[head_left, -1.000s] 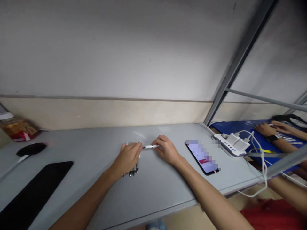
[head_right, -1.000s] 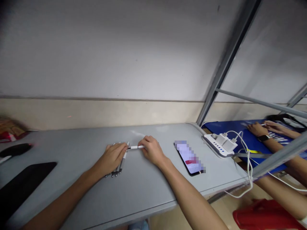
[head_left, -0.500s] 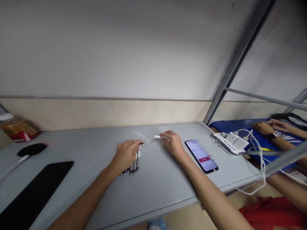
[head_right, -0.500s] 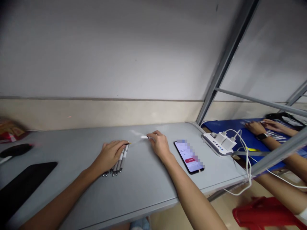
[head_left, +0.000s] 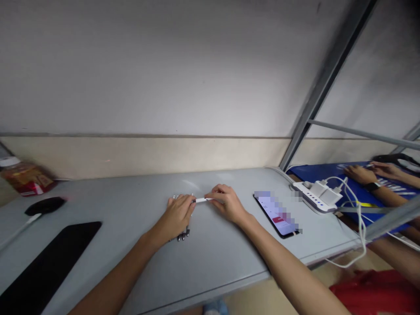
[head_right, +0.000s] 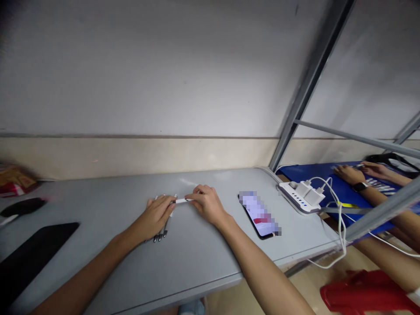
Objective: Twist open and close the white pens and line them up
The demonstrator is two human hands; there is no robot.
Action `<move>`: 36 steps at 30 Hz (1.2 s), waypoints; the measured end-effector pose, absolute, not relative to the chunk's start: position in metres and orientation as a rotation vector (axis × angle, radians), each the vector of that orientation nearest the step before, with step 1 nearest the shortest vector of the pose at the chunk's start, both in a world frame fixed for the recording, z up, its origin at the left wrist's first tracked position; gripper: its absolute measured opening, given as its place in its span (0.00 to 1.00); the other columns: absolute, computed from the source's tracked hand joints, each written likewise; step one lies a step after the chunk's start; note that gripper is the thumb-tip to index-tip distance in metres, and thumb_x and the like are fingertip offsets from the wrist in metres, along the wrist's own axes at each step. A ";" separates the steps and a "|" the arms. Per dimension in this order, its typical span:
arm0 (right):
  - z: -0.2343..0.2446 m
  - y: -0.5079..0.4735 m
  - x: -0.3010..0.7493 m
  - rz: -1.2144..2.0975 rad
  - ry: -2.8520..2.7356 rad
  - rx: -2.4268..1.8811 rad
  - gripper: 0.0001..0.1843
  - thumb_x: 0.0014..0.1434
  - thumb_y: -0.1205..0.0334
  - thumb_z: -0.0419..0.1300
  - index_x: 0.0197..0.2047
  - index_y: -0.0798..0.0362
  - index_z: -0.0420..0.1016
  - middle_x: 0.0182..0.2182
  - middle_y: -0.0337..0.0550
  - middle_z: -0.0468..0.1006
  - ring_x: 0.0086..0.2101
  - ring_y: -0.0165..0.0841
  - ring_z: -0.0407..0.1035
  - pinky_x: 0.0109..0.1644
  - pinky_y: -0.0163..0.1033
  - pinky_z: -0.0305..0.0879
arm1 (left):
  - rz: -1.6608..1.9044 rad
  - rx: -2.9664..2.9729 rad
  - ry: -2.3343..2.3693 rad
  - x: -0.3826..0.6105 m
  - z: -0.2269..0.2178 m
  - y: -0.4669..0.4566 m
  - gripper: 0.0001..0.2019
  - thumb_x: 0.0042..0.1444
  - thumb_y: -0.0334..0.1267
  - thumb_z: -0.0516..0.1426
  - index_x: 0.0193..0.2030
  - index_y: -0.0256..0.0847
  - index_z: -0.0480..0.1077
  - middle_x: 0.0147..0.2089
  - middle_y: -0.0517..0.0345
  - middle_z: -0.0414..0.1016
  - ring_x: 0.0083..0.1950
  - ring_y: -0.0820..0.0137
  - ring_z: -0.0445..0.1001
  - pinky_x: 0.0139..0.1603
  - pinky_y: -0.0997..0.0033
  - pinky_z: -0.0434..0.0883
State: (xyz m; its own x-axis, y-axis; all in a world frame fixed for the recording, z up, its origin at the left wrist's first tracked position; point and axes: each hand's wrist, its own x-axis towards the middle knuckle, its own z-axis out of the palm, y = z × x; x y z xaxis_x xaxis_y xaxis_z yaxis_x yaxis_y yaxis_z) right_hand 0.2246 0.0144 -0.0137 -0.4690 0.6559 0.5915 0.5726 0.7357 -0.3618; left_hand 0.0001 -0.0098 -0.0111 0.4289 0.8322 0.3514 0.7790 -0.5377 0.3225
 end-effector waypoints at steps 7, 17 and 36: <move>-0.007 0.009 0.223 0.611 -2.020 -0.867 0.10 0.61 0.58 0.60 0.42 0.51 0.80 0.37 0.43 0.80 0.37 0.33 0.71 0.42 0.36 0.63 | 0.746 2.650 1.393 -0.003 -0.007 -0.008 0.14 0.67 0.39 0.42 0.42 0.42 0.67 0.39 0.57 0.72 0.43 0.65 0.66 0.44 0.64 0.57; -0.001 0.016 0.238 0.951 -1.922 -0.927 0.18 0.54 0.56 0.64 0.47 0.53 0.72 0.28 0.36 0.68 0.27 0.27 0.60 0.30 0.31 0.56 | 0.868 2.560 1.416 -0.001 -0.001 -0.009 0.10 0.67 0.39 0.44 0.42 0.42 0.65 0.39 0.57 0.70 0.44 0.66 0.66 0.47 0.62 0.58; 0.004 0.009 0.235 0.772 -2.004 -1.049 0.19 0.62 0.49 0.55 0.30 0.56 0.73 0.19 0.34 0.62 0.23 0.25 0.54 0.27 0.32 0.50 | 0.881 2.513 1.340 -0.005 -0.006 -0.006 0.10 0.66 0.39 0.44 0.42 0.43 0.65 0.39 0.58 0.70 0.44 0.66 0.66 0.47 0.64 0.61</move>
State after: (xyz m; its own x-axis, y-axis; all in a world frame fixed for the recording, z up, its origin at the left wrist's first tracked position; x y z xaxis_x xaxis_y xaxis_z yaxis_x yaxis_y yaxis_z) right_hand 0.2348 0.0085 0.0035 -0.3970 0.8575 0.3273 0.4161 0.4861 -0.7685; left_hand -0.0045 -0.0063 -0.0060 0.4248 0.8004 0.4229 0.7057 -0.5854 0.3991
